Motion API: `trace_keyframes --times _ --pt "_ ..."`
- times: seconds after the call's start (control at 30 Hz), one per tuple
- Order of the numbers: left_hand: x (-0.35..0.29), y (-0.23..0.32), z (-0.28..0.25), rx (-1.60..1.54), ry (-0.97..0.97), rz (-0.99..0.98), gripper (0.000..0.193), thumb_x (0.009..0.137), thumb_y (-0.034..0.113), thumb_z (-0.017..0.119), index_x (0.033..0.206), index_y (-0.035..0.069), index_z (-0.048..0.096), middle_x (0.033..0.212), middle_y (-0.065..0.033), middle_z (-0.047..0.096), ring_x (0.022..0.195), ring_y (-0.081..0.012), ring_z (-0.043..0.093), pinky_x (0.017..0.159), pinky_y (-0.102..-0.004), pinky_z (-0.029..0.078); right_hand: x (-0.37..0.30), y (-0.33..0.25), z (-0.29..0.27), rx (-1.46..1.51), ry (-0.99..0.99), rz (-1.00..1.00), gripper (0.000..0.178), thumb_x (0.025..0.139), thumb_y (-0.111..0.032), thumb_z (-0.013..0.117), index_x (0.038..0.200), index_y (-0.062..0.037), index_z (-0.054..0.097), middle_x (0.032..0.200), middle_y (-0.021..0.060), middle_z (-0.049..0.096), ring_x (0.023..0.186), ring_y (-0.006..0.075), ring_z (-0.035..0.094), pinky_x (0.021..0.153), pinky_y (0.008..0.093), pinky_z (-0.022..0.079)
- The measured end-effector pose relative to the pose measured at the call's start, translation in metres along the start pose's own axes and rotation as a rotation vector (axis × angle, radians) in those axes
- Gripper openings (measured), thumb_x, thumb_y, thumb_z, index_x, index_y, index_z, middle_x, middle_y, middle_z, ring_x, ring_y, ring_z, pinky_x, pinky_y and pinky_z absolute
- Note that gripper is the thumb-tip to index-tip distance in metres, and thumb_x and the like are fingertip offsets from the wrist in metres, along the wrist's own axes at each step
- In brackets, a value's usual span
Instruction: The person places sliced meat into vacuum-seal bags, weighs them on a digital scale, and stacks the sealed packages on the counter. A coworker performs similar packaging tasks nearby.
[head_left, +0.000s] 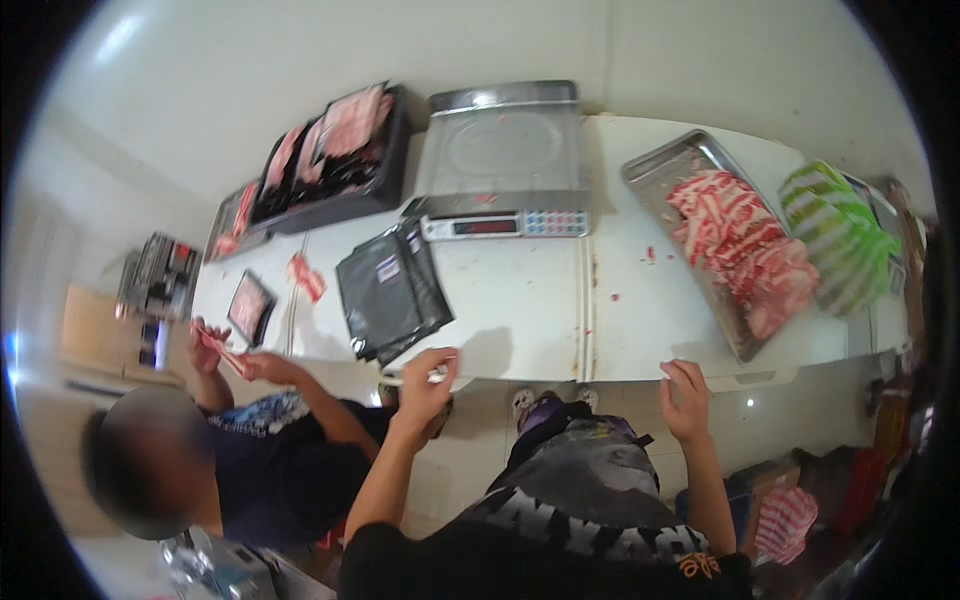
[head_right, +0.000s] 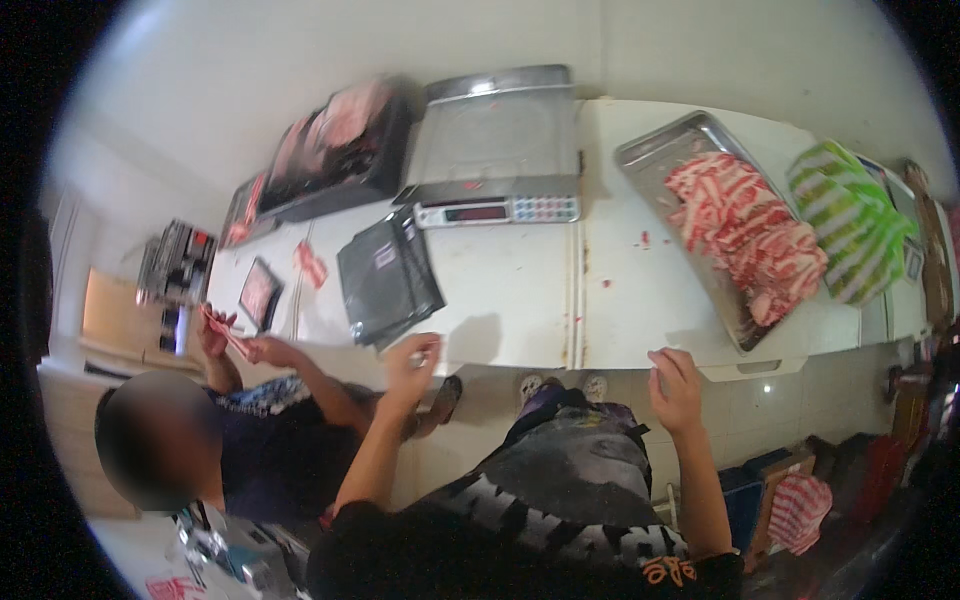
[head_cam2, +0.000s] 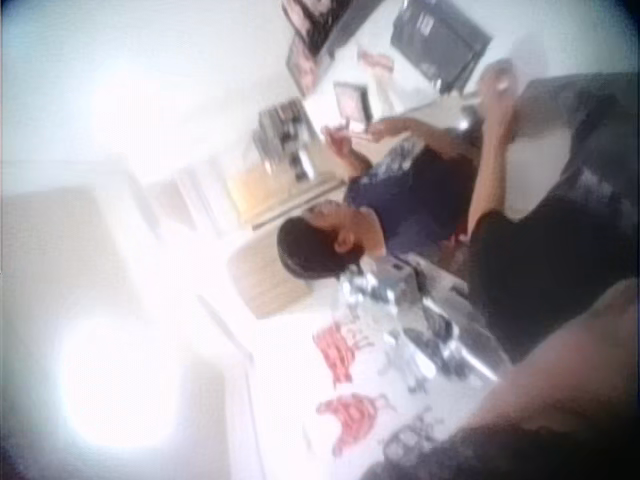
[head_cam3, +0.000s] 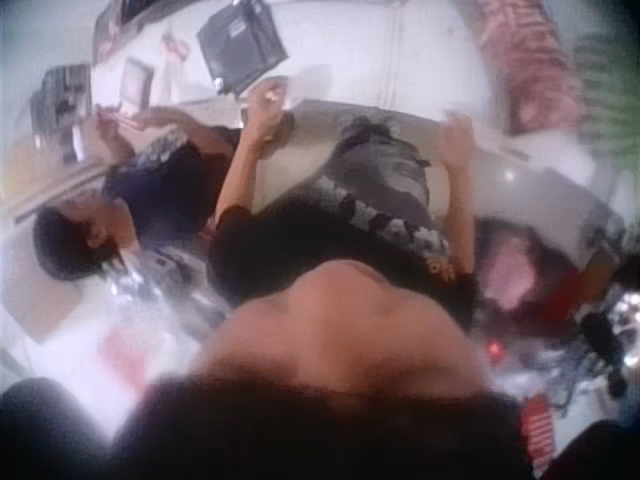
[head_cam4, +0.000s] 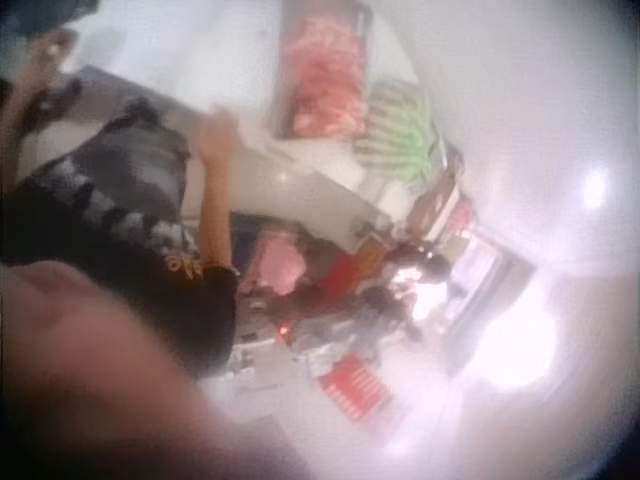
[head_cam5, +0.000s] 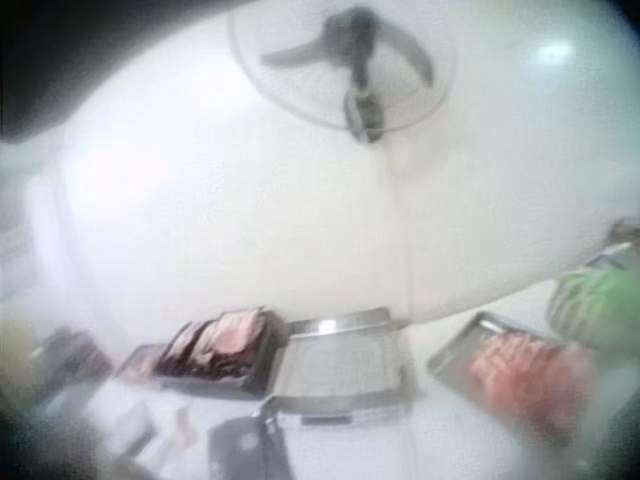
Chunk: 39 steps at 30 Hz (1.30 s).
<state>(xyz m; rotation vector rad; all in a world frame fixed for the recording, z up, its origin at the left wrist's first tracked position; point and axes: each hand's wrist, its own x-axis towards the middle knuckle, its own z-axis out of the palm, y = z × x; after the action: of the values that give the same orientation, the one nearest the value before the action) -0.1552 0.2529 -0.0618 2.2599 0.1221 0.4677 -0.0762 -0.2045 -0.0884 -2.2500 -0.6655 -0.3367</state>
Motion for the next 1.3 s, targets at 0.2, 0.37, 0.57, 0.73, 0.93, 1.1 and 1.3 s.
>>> trace_keyframes --times 0.2,0.37,0.57,0.73,0.93,1.1,1.3 --pt "-0.005 -0.085 0.02 0.06 0.058 0.309 0.02 0.083 -0.002 0.075 0.101 0.005 0.077 0.089 -0.012 0.075 0.075 -0.026 0.071 0.069 -0.0368 0.054 0.045 -0.01 0.047 -0.009 -0.311 -0.26 0.042 0.079 0.0 0.071 0.121 -0.005 0.071 0.12 0.0174 0.064 0.116 0.0379 0.062 0.102 0.0503 0.05" --pt "0.027 -0.131 -0.014 0.371 0.341 0.195 0.023 0.088 0.015 0.078 0.109 0.004 0.077 0.11 -0.0165 0.072 0.106 -0.0366 0.064 0.098 -0.0498 0.049 0.027 0.081 0.102 0.033 -0.375 -0.35 0.046 0.091 -0.023 0.066 0.136 -0.0105 0.064 0.14 0.0203 0.055 0.135 0.0402 0.048 0.114 0.0586 0.037" --pt "0.006 -0.214 -0.053 0.763 0.02 0.374 0.06 0.094 0.053 0.075 0.127 0.004 0.073 0.12 -0.0192 0.074 0.11 -0.0369 0.07 0.1 -0.047 0.054 0.04 0.05 0.106 -0.2 -0.206 -0.391 0.036 0.091 -0.012 0.066 0.127 -0.0097 0.061 0.134 0.0162 0.053 0.13 0.0368 0.051 0.111 0.0515 0.041" --pt "0.019 -0.251 -0.032 0.181 0.28 -0.16 0.073 0.087 0.063 0.077 0.141 0.015 0.065 0.124 -0.0159 0.073 0.116 -0.0371 0.067 0.111 -0.0548 0.045 0.031 0.027 0.102 -0.244 -0.112 -0.294 0.037 0.089 -0.011 0.067 0.125 -0.01 0.058 0.13 0.0153 0.053 0.128 0.0378 0.051 0.108 0.0514 0.042" --pt "0.04 -0.262 -0.026 0.023 0.465 -0.056 0.05 0.093 0.038 0.073 0.131 0.005 0.067 0.125 -0.022 0.068 0.115 -0.0396 0.065 0.107 -0.0531 0.048 0.036 0.022 0.099 -0.223 -0.228 -0.235 0.037 0.088 -0.011 0.07 0.122 -0.0089 0.058 0.13 0.0148 0.054 0.128 0.0376 0.051 0.107 0.0517 0.042" --pt "0.067 -0.192 -0.011 -0.17 0.52 0.354 0.026 0.1 0.013 0.068 0.117 -0.006 0.07 0.125 -0.0282 0.063 0.112 -0.0428 0.063 0.101 -0.0508 0.052 0.04 0.061 0.121 -0.109 -0.109 -0.339 0.041 0.089 -0.014 0.073 0.127 -0.0076 0.059 0.137 0.0168 0.054 0.131 0.0375 0.051 0.11 0.0512 0.042" --pt "0.043 0.038 0.085 0.301 -0.627 0.677 0.035 0.075 0.008 0.07 0.109 0.011 0.075 0.121 -0.0089 0.069 0.135 -0.0356 0.054 0.122 -0.0591 0.035 0.04 0.047 0.086 0.641 -0.052 0.273 0.05 0.101 -0.011 0.068 0.147 -0.0067 0.049 0.142 0.0091 0.053 0.119 0.0181 0.059 0.096 0.0331 0.052"
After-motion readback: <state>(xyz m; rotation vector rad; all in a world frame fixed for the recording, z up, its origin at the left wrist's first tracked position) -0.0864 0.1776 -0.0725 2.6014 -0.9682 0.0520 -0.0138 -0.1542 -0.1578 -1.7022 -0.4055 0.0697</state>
